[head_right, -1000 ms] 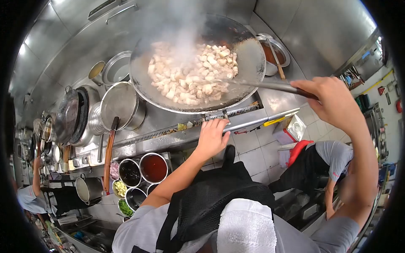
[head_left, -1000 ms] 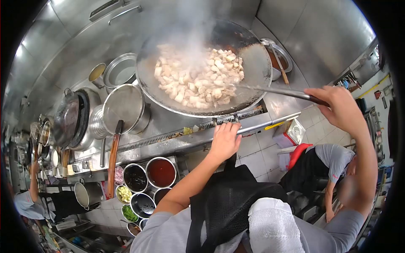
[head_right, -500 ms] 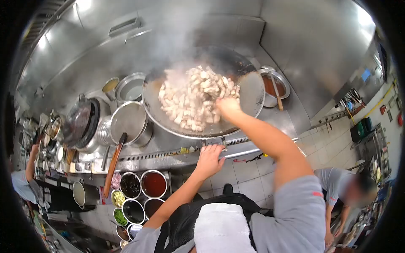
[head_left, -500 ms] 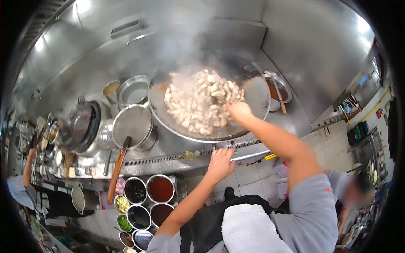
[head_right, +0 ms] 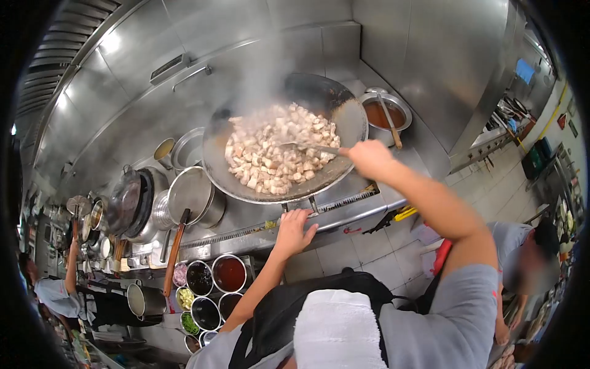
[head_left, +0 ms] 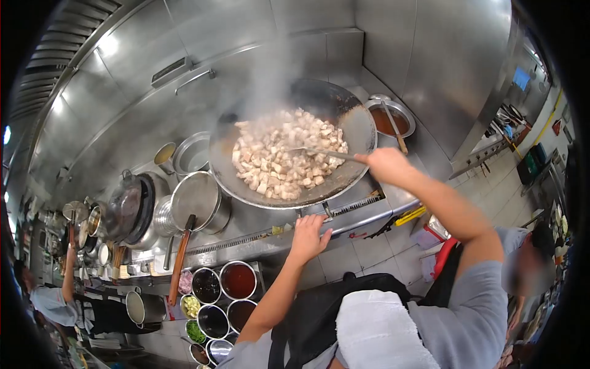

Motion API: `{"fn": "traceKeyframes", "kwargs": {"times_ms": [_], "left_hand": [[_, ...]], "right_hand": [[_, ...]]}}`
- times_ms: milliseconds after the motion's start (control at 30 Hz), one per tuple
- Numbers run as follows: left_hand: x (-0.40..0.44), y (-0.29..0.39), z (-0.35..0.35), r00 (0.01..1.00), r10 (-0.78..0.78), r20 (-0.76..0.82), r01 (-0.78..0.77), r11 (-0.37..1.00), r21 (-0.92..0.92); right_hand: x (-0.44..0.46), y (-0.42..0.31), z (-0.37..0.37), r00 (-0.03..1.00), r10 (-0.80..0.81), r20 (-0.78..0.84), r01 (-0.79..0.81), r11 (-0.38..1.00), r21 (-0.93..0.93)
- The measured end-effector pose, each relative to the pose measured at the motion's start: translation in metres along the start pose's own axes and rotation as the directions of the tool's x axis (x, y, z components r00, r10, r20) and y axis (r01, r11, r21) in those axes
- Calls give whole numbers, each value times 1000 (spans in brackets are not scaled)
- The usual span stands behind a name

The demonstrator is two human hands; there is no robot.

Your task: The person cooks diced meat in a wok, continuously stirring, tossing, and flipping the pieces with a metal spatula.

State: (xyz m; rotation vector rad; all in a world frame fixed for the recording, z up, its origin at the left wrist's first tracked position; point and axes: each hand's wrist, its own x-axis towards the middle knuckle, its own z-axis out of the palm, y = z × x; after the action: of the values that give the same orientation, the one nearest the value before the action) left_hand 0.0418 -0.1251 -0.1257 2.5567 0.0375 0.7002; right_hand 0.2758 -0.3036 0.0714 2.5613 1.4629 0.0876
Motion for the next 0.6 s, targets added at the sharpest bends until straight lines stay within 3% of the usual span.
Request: {"fn": "traceKeyframes", "kwargs": {"times_ms": [67,167,267,367,533,567,600], "left_hand": [[-1,-4,2,1000,23,9,-23,1000,-17],[-1,-2,-1,999,34,26,-33,999,-32],[-1,-7,0,998,59,22,-58,997,-46],[-2,-10,0,998,65,25,-64,996,-55],[-1,-12,-4,996,72,52,-69,996,-64],[-1,-10,-7,996,70,63,-66,996,-59],[-1,-10,-8,995,68,75,-64,997,-51]], "right_hand": [[-18,20,-22,999,52,-7,-52,998,-21],[-54,33,-61,993,-22,-115,25,1000,17],[-78,21,-95,991,-90,-102,89,996,-15],[-87,-9,-111,989,-146,32,148,986,-78],[-14,-102,-54,928,-371,34,373,925,-73],[13,-124,-28,898,-438,-46,437,899,-26],[41,-152,-20,916,-401,2,401,915,-34]]}}
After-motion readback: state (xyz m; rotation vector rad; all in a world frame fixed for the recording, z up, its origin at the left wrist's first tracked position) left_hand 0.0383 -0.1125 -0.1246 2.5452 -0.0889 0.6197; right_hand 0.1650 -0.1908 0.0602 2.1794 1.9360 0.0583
